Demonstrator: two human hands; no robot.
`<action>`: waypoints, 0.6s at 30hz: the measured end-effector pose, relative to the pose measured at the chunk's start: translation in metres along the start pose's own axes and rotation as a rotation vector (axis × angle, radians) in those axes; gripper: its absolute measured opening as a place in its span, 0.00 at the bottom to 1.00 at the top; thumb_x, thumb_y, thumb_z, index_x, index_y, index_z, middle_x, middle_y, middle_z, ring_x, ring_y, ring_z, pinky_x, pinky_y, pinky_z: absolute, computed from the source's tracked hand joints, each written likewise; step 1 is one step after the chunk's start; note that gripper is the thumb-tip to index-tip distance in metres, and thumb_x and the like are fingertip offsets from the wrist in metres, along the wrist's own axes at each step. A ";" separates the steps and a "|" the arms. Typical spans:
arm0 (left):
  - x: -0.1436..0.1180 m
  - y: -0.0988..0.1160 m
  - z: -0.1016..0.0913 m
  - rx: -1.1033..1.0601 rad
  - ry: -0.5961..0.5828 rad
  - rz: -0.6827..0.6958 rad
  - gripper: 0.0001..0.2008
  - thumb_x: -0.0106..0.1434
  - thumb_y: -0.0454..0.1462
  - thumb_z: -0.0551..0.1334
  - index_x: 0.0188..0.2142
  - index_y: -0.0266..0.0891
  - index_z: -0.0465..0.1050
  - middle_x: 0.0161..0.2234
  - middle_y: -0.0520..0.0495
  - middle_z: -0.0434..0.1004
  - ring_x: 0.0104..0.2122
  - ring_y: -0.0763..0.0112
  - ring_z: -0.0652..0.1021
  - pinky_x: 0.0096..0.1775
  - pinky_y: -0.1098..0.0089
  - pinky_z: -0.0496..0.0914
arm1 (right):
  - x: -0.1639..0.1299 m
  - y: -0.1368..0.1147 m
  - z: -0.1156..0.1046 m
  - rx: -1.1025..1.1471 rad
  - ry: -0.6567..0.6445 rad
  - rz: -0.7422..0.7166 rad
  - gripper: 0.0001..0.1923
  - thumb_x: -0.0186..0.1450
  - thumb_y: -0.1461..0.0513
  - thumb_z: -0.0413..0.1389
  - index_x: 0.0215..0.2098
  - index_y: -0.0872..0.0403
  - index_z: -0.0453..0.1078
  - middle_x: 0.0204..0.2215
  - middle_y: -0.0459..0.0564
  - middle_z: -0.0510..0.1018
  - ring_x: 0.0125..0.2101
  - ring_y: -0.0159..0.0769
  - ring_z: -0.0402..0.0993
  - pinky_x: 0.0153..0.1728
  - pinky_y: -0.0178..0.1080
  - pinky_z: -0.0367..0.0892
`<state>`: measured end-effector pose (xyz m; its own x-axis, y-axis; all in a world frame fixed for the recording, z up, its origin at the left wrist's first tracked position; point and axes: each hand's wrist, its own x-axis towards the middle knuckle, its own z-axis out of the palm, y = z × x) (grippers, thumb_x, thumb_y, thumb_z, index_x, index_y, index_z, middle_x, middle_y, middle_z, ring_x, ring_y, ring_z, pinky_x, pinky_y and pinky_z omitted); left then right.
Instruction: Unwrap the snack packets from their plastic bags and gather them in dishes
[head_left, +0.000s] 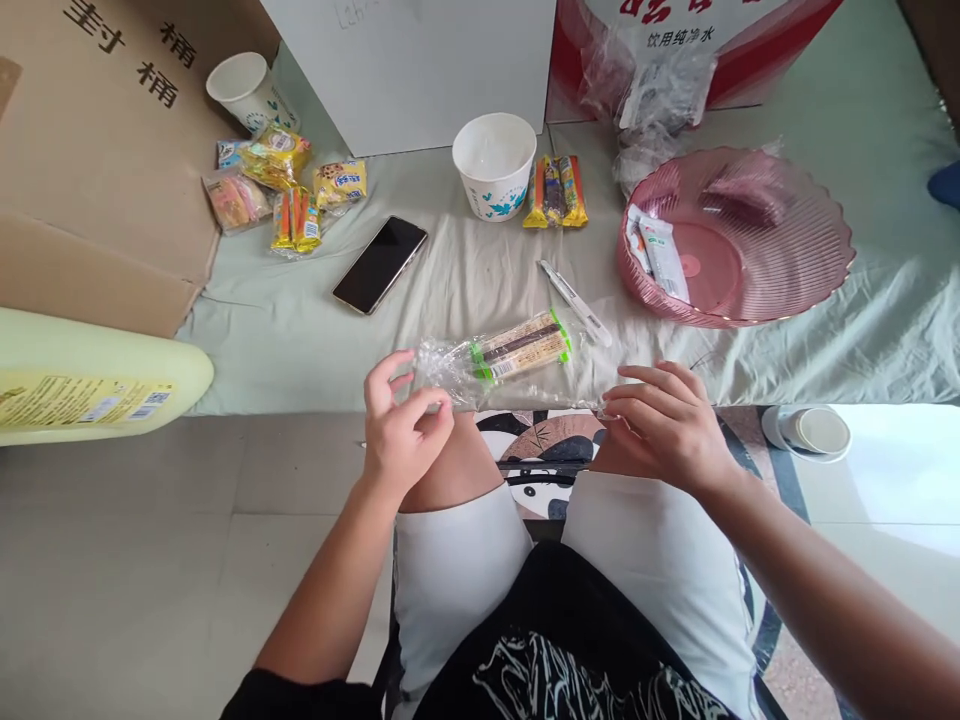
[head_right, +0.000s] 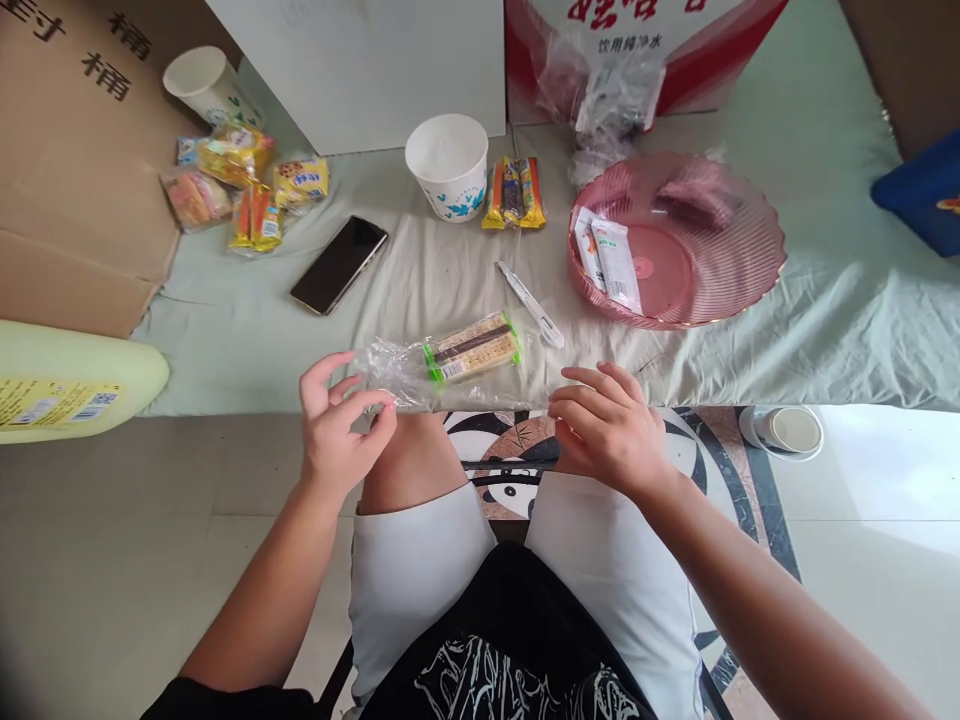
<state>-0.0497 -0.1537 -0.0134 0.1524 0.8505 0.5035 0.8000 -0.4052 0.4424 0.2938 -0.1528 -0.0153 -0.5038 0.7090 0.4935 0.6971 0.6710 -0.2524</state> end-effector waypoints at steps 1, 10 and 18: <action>-0.002 0.002 -0.001 0.001 0.030 0.050 0.06 0.59 0.30 0.65 0.33 0.43 0.77 0.58 0.39 0.67 0.59 0.52 0.76 0.53 0.55 0.79 | -0.003 0.001 0.000 -0.009 -0.029 0.005 0.10 0.66 0.70 0.57 0.37 0.48 0.72 0.35 0.44 0.86 0.48 0.44 0.81 0.55 0.50 0.65; 0.007 0.024 -0.007 0.017 -0.238 0.238 0.15 0.62 0.25 0.62 0.43 0.45 0.75 0.35 0.51 0.85 0.43 0.62 0.85 0.56 0.55 0.73 | 0.032 -0.016 -0.014 0.096 0.171 0.006 0.07 0.68 0.64 0.55 0.41 0.49 0.74 0.37 0.51 0.81 0.44 0.46 0.78 0.44 0.48 0.70; 0.009 0.014 -0.021 -0.358 -0.245 -0.072 0.11 0.64 0.40 0.61 0.45 0.42 0.75 0.41 0.43 0.83 0.41 0.60 0.82 0.42 0.63 0.77 | 0.085 -0.036 0.012 0.129 -0.206 0.084 0.14 0.70 0.68 0.49 0.41 0.54 0.78 0.43 0.55 0.84 0.47 0.46 0.80 0.47 0.47 0.75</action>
<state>-0.0493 -0.1586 0.0124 0.2711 0.9178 0.2899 0.5685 -0.3958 0.7213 0.2202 -0.1139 0.0258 -0.5489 0.7841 0.2897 0.6768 0.6203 -0.3964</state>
